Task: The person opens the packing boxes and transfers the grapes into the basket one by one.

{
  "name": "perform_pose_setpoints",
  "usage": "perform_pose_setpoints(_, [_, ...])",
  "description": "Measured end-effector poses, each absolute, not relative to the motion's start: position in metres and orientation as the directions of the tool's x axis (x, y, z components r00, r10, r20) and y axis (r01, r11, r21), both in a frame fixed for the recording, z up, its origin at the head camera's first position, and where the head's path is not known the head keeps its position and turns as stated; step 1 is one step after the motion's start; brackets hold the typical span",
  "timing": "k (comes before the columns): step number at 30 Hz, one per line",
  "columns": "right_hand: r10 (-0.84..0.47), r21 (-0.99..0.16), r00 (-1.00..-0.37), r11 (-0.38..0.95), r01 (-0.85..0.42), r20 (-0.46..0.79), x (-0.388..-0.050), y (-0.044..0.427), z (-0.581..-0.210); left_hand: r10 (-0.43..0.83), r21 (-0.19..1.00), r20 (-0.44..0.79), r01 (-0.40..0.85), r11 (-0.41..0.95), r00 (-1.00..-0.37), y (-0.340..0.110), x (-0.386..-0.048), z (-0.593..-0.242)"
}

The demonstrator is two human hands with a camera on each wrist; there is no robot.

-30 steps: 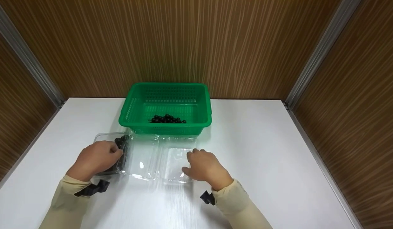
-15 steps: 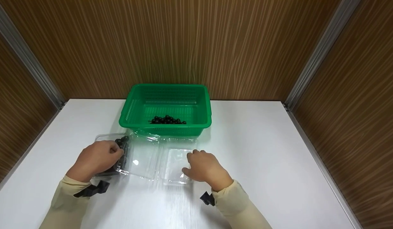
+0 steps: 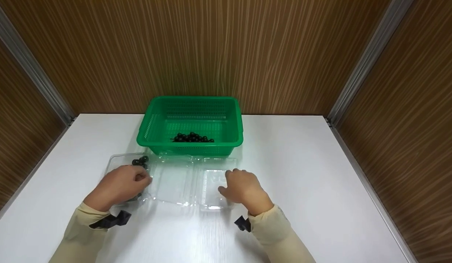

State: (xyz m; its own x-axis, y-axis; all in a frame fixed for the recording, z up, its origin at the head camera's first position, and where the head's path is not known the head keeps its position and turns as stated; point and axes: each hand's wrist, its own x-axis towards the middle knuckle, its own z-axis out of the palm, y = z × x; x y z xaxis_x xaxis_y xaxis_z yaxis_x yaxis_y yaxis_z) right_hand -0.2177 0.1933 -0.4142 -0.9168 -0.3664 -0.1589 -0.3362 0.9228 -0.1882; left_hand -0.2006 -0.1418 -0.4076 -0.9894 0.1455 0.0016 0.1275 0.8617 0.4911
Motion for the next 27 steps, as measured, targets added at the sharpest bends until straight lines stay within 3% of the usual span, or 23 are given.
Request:
perform_pose_setpoints(9, [-0.255,-0.21,-0.945,0.954,-0.212,-0.206,-0.238,0.225,-0.413,0.336,0.46,-0.043,0.28,0.842,-0.941,-0.124,-0.201,-0.422])
perform_pose_setpoints(17, [-0.108,-0.156,-0.957,0.985,-0.068,-0.267,-0.249,0.245,-0.411,0.276,0.469,0.008,0.248,0.848,-0.961,-0.133,-0.197,-0.414])
perform_pose_setpoints(23, [-0.009,-0.195,-0.947,0.979,0.057,-0.321,-0.253,0.26,-0.408,0.255,0.473,0.023,0.235,0.849,-0.967,-0.142,-0.197,-0.409])
perform_pose_setpoints(27, [0.006,-0.208,-0.95,0.975,0.074,-0.311,-0.254,0.264,-0.406,0.252,0.48,0.04,0.239,0.844,-0.967,-0.146,-0.198,-0.407])
